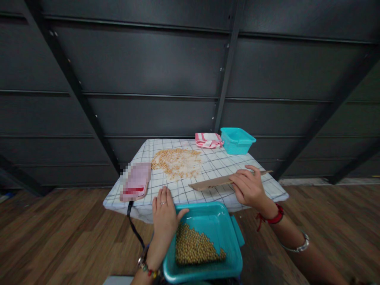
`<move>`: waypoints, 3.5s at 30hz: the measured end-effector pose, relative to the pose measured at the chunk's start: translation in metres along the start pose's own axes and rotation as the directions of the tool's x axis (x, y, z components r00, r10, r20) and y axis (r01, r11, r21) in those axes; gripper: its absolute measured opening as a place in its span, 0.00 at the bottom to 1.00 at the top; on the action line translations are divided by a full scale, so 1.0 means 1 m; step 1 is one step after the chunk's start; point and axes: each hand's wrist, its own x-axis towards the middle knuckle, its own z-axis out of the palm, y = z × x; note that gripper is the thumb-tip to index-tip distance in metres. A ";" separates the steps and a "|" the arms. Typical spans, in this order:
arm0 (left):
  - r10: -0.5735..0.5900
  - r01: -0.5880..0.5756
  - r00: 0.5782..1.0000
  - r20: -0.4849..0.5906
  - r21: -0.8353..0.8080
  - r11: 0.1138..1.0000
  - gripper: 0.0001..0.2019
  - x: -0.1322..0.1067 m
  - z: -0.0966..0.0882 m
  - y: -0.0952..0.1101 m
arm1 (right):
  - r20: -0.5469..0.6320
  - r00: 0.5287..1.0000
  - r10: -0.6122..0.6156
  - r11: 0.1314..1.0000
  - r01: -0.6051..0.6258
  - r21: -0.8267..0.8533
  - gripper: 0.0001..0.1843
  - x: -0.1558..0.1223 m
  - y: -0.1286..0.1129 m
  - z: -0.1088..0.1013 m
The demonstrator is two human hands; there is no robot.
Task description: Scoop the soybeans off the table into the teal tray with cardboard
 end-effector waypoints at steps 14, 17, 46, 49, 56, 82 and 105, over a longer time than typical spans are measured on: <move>0.007 -0.007 1.000 0.005 0.002 1.000 0.43 0.000 -0.001 -0.001 | 0.033 0.999 0.025 0.999 -0.026 0.020 0.08 -0.005 0.006 -0.011; 0.010 -0.010 1.000 -0.018 0.008 1.000 0.44 0.000 0.000 0.000 | 0.044 0.999 0.015 1.000 -0.016 0.016 0.08 -0.007 0.008 -0.012; 0.011 -0.011 1.000 -0.004 0.021 1.000 0.45 0.001 -0.001 0.001 | 0.055 0.998 -0.006 0.994 -0.001 0.110 0.08 -0.008 0.004 -0.007; 0.000 0.001 1.000 -0.025 0.021 1.000 0.45 0.002 0.003 0.001 | 0.062 0.998 -0.004 0.988 -0.005 0.154 0.08 -0.012 0.003 -0.017; 0.015 -0.014 0.999 -0.052 0.022 1.000 0.44 0.001 0.007 -0.001 | 0.013 1.000 0.004 0.989 -0.006 0.147 0.08 -0.013 0.006 -0.027; 0.022 -0.021 0.999 -0.049 0.018 1.000 0.43 -0.001 0.001 0.002 | -0.004 1.000 0.025 0.999 -0.025 -0.038 0.08 -0.002 0.014 0.004; 0.024 -0.024 1.000 -0.013 0.040 0.999 0.41 -0.001 -0.001 0.001 | -0.025 0.996 0.084 0.993 -0.082 0.090 0.08 -0.007 0.009 -0.015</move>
